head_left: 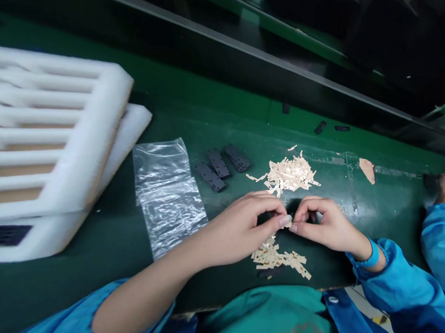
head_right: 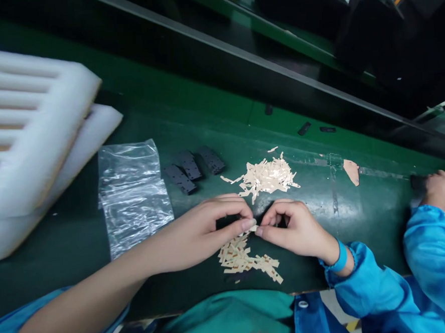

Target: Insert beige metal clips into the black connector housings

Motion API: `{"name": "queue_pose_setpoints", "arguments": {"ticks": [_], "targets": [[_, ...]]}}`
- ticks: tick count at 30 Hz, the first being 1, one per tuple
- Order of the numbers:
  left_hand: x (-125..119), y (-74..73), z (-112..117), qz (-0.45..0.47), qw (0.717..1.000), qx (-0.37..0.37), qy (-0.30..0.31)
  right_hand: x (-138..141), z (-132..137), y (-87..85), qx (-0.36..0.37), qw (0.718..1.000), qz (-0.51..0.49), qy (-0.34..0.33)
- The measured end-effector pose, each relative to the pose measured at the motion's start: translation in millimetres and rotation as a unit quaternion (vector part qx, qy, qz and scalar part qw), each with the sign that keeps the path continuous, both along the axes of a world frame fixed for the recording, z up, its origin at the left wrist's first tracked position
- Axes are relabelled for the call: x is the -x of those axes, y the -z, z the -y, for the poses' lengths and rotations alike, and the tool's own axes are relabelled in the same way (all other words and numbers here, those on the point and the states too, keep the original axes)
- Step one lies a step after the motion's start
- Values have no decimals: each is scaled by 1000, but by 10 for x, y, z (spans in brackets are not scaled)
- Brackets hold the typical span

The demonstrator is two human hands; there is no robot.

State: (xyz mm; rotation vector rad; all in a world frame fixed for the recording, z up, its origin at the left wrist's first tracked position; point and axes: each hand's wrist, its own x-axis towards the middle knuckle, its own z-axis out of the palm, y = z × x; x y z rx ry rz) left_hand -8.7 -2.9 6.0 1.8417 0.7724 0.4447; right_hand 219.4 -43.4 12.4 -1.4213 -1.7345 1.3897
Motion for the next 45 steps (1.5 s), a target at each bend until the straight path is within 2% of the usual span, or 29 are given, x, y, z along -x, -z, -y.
{"name": "queue_pose_setpoints", "arguments": {"ticks": [6,10,13,15,18,21,25,27,28,30,33,35,38,42,45], "targets": [[24,15,-26,-58,997,14,43,-1,-85,26,62,996,-40,-42],[10,16,-38,-46,996,63,30,-29,-77,61,99,993,-50,-45],[12,32,-35,-37,995,82,31,-54,-83,84,83,993,-57,-58],[20,58,-18,-73,995,62,31,-93,-114,98,62,996,-49,-42],[19,96,22,-131,991,-32,14,-156,-174,118,68,996,-64,13],[-19,101,42,-90,992,-86,-27,-134,-197,134,81,992,-96,34],[-53,52,16,4,995,-2,-97,3,-175,133,61,990,-127,22],[-34,30,3,7,997,38,-67,22,-175,121,48,991,-124,2],[-19,30,0,1,998,35,-53,2,-183,115,43,992,-121,-4],[5,60,-5,-20,998,-33,-53,-92,-216,110,31,992,-121,22],[-5,172,-43,-73,973,-193,-106,-296,-291,140,15,979,-129,155],[-43,254,-97,-116,953,-253,-121,-401,-336,186,22,968,-127,217],[-111,329,-181,-154,938,-283,-132,-443,-372,267,49,962,-126,236],[-173,361,-194,-169,941,-274,-108,-376,-372,317,64,964,-128,224],[-191,383,-150,-187,937,-274,-113,-343,-366,306,63,964,-133,222]]}}
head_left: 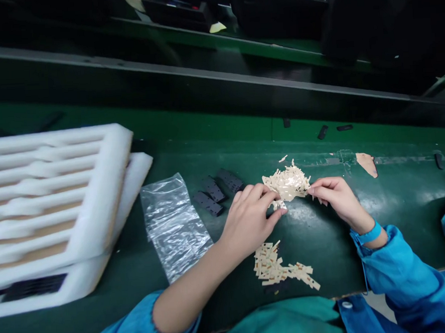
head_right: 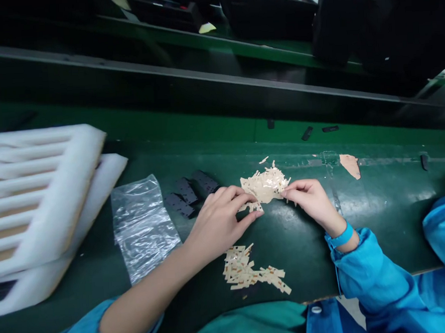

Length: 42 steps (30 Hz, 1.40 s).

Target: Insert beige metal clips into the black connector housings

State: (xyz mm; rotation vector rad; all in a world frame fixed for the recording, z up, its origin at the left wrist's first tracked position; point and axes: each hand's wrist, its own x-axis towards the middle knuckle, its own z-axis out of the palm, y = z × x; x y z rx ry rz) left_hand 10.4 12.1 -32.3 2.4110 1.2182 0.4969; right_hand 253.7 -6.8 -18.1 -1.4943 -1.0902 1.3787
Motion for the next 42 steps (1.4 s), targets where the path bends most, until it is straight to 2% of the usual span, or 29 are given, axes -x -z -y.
{"name": "queue_pose_setpoints", "arguments": {"ticks": [6,10,16,20,24,26,28,30,32,33,35,39,40,42], "targets": [[-5,19,20,-3,999,33,-12,3,1,-29,8,1000,-5,-8],[0,17,6,24,998,52,1,11,1,-33,13,1000,1,-6],[74,21,-41,29,999,12,30,12,2,-17,11,1000,1,-15],[73,22,-56,19,998,22,52,11,4,-3,7,1000,-1,-17],[52,-15,-91,66,996,32,52,7,6,8,6,1000,2,-22],[66,-65,-114,112,993,37,31,-5,2,16,4,1000,1,-20],[101,-134,-107,158,985,67,-5,-26,-7,26,-1,1000,-3,-13],[144,-204,-41,174,976,132,-6,-52,-13,39,-8,1000,-9,-8],[181,-253,83,135,968,203,60,-65,-5,56,-2,1000,-24,-9],[195,-264,157,101,966,216,96,-59,6,67,9,999,-42,-13],[219,-259,291,40,970,194,143,-6,40,95,45,993,-104,-30],[264,-185,354,-30,991,60,113,232,82,165,130,953,-258,-91],[271,-163,320,-46,993,32,100,287,68,179,131,949,-268,-100],[262,-119,218,-73,994,-2,83,333,11,195,92,959,-253,-82]]}}
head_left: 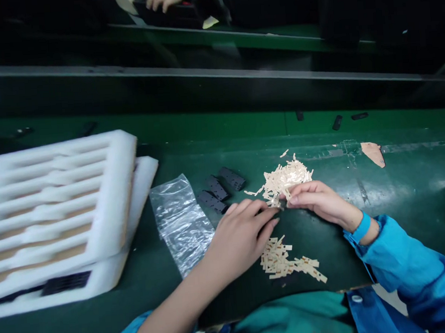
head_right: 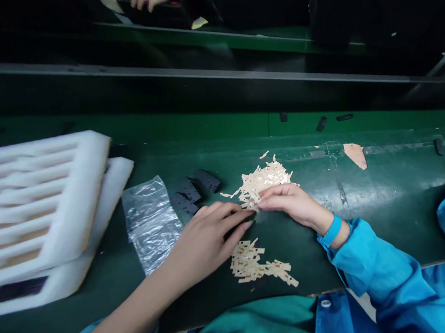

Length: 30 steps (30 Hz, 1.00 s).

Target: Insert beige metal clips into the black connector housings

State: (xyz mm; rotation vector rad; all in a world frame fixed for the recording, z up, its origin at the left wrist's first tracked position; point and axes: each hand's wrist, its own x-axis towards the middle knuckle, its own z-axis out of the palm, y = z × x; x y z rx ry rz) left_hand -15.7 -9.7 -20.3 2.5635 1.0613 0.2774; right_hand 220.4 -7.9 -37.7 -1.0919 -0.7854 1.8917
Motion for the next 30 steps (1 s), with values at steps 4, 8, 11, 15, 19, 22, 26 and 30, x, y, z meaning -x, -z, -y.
{"name": "queue_pose_setpoints", "arguments": {"ticks": [4,8,11,15,19,22,26,30], "targets": [[-120,60,-196,21,999,-24,5,-193,-125,-39,-44,994,10,95],[-262,21,-247,145,989,0,-19,-399,-77,-113,-84,984,77,135],[-307,-58,-220,266,955,107,-78,-297,45,-123,-147,968,173,104],[-287,-115,-203,334,908,226,-110,-1,188,-72,-199,959,199,40],[-246,-101,-219,308,912,255,-96,94,250,-46,-193,961,198,17],[-257,-88,-215,298,913,265,-87,56,255,-69,-197,957,212,8],[-294,-87,-175,299,918,229,-125,26,236,-102,-205,950,235,20],[-279,-80,-121,271,949,134,-90,30,226,-89,-205,942,262,41]]}}
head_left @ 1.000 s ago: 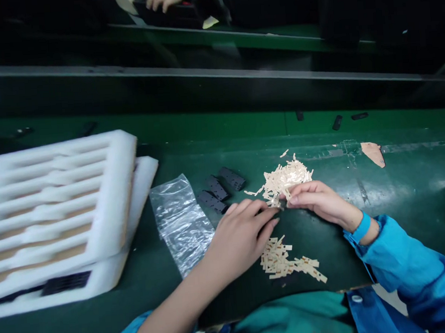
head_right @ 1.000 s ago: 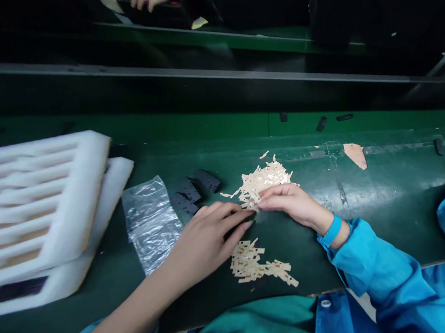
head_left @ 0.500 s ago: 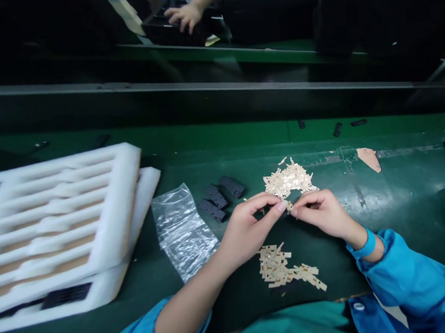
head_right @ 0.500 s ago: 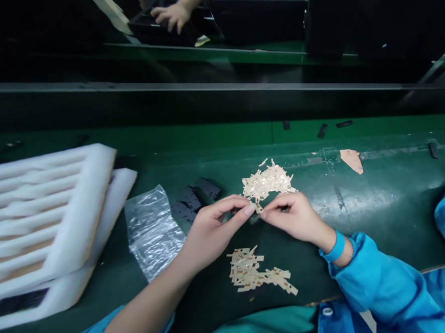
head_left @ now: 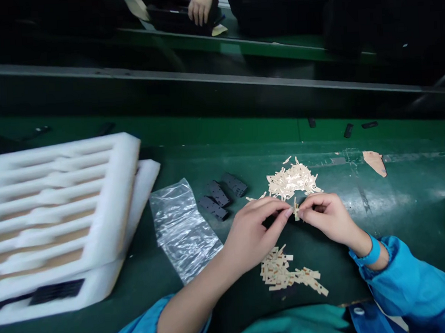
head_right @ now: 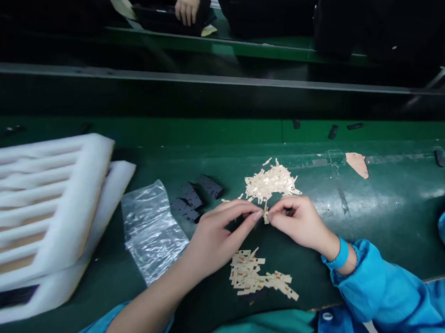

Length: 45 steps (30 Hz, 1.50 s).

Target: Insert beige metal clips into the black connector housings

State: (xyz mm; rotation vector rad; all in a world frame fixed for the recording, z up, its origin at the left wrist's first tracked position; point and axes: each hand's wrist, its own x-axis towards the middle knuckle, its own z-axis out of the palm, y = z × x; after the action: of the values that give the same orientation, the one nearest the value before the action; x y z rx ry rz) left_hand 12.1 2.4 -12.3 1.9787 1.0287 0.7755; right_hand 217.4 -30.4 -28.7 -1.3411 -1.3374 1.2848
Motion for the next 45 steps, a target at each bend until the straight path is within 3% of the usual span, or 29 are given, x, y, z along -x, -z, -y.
{"name": "queue_pose_setpoints", "arguments": {"ticks": [3,8,14,32,35,38,41,43,45], "targets": [[21,9,29,-6,998,-39,51,1,4,15,-5,1000,3,6],[21,37,45,-7,998,-45,43,-2,11,13,-12,1000,16,6],[23,77,51,-46,990,-111,75,3,10,-6,-28,999,15,-8],[43,30,59,-84,988,-94,94,-22,16,-40,-39,996,76,-23],[34,74,26,-146,975,-149,72,-20,17,-26,-27,997,75,-24],[21,145,-55,-220,959,-179,-7,-31,7,-32,12,998,53,-21],[6,168,-118,-249,952,-162,-75,-57,-22,-71,53,998,3,-28],[-13,135,-119,-210,971,-101,-58,-73,-42,-104,65,997,-21,-35],[-39,79,-96,-120,992,25,-5,-79,-53,-127,68,996,-32,-39]]}}
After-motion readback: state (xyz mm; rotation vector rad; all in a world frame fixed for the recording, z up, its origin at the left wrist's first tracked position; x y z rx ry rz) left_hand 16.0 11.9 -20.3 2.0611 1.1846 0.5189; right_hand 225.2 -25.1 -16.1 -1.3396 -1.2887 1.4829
